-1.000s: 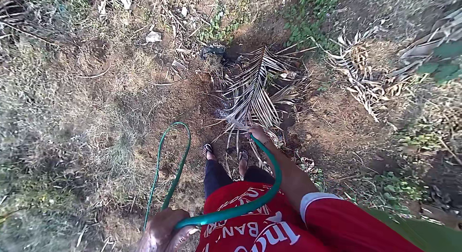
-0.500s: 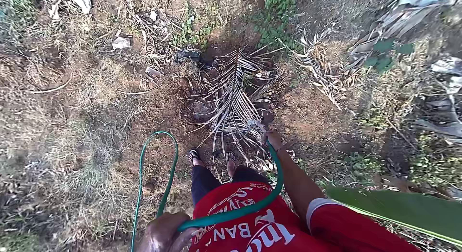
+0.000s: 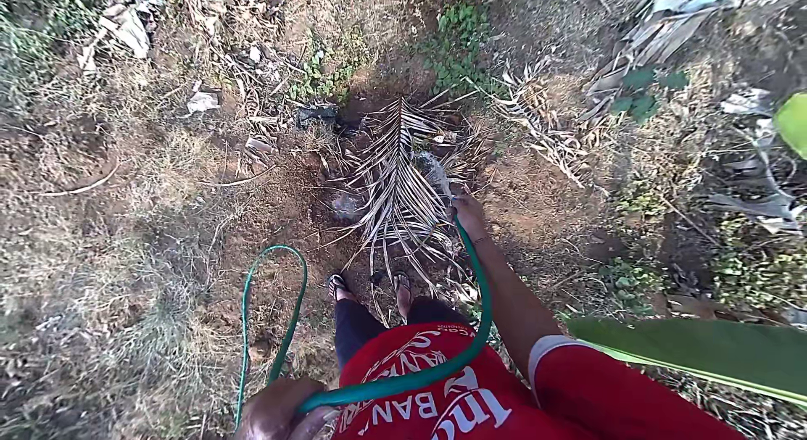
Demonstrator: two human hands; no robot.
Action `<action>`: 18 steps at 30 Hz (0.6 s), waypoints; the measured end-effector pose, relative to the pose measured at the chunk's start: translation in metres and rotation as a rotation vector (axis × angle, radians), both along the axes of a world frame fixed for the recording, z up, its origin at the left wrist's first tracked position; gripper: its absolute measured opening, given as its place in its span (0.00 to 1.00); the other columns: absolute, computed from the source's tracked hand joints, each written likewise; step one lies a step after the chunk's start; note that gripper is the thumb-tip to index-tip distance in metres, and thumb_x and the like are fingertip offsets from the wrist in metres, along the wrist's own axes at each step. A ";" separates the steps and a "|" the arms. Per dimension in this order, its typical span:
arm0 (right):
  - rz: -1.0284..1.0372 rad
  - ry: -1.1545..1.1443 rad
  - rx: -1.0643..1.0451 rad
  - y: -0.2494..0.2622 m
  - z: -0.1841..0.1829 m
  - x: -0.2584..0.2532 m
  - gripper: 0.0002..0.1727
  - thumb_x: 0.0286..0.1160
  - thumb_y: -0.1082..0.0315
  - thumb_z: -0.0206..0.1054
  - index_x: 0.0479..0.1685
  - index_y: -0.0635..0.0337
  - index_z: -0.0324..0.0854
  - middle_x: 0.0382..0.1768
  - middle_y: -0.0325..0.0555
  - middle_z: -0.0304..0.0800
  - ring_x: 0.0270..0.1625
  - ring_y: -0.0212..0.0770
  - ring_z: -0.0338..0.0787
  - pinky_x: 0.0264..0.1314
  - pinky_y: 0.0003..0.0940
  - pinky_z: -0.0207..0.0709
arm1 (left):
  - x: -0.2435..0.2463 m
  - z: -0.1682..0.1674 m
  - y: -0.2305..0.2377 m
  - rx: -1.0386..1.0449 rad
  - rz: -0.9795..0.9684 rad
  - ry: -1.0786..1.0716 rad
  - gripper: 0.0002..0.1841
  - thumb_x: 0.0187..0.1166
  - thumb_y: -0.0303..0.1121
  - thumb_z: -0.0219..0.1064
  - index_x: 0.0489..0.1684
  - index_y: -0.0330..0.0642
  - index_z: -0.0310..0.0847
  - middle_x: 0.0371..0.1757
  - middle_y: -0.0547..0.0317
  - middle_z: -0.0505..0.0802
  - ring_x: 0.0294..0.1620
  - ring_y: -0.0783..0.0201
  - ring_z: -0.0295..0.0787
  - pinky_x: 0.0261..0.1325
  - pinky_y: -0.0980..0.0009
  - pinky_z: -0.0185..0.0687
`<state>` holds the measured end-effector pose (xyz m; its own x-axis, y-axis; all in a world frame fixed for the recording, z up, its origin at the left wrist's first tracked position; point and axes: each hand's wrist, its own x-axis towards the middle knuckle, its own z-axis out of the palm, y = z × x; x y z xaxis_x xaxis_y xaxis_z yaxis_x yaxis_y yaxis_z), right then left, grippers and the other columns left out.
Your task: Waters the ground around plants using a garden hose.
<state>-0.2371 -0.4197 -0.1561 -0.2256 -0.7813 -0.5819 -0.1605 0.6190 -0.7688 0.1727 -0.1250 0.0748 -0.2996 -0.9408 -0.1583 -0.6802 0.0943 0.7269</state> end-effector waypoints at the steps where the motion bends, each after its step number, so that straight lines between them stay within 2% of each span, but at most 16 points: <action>1: 0.020 -0.005 -0.009 -0.003 -0.003 0.001 0.20 0.93 0.63 0.53 0.74 0.64 0.73 0.38 0.53 0.91 0.26 0.39 0.88 0.32 0.37 0.84 | -0.001 0.003 -0.001 0.009 0.001 -0.002 0.25 0.82 0.62 0.63 0.36 0.49 0.90 0.22 0.63 0.88 0.22 0.68 0.82 0.29 0.65 0.79; 6: 0.018 -0.023 -0.020 -0.008 -0.011 0.004 0.19 0.92 0.64 0.54 0.72 0.65 0.74 0.37 0.54 0.92 0.26 0.40 0.88 0.32 0.38 0.84 | -0.001 0.006 -0.001 0.032 0.006 -0.005 0.25 0.82 0.61 0.63 0.36 0.48 0.90 0.22 0.61 0.88 0.23 0.66 0.83 0.30 0.63 0.79; 9: -0.007 -0.028 -0.021 -0.006 -0.015 0.007 0.20 0.92 0.63 0.54 0.74 0.65 0.73 0.39 0.55 0.92 0.27 0.41 0.89 0.34 0.38 0.85 | 0.000 0.004 0.002 0.020 0.006 -0.011 0.26 0.82 0.61 0.63 0.34 0.47 0.90 0.22 0.61 0.88 0.22 0.66 0.82 0.28 0.63 0.79; 13: 0.009 -0.048 -0.027 -0.003 -0.008 0.015 0.20 0.93 0.62 0.53 0.73 0.66 0.72 0.37 0.53 0.91 0.26 0.39 0.87 0.32 0.37 0.83 | -0.002 0.008 0.003 0.036 0.008 -0.020 0.26 0.82 0.61 0.63 0.35 0.47 0.90 0.23 0.59 0.89 0.23 0.65 0.83 0.30 0.62 0.79; 16: 0.060 -0.057 -0.001 0.005 0.012 0.021 0.20 0.94 0.62 0.51 0.75 0.64 0.72 0.37 0.52 0.91 0.27 0.37 0.85 0.33 0.36 0.81 | -0.001 0.009 0.003 0.033 0.015 -0.020 0.26 0.82 0.61 0.63 0.36 0.46 0.91 0.23 0.59 0.89 0.24 0.65 0.84 0.30 0.62 0.80; 18: 0.069 -0.074 -0.007 0.001 0.003 0.022 0.20 0.93 0.63 0.52 0.73 0.65 0.74 0.35 0.52 0.91 0.25 0.37 0.85 0.31 0.35 0.81 | 0.000 0.008 0.003 0.035 0.015 -0.020 0.26 0.82 0.62 0.63 0.36 0.46 0.91 0.24 0.60 0.90 0.25 0.65 0.85 0.31 0.63 0.81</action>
<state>-0.2148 -0.4187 -0.1534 -0.1277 -0.7974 -0.5897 -0.1458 0.6033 -0.7841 0.1724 -0.1217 0.0832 -0.2816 -0.9391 -0.1968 -0.6961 0.0588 0.7155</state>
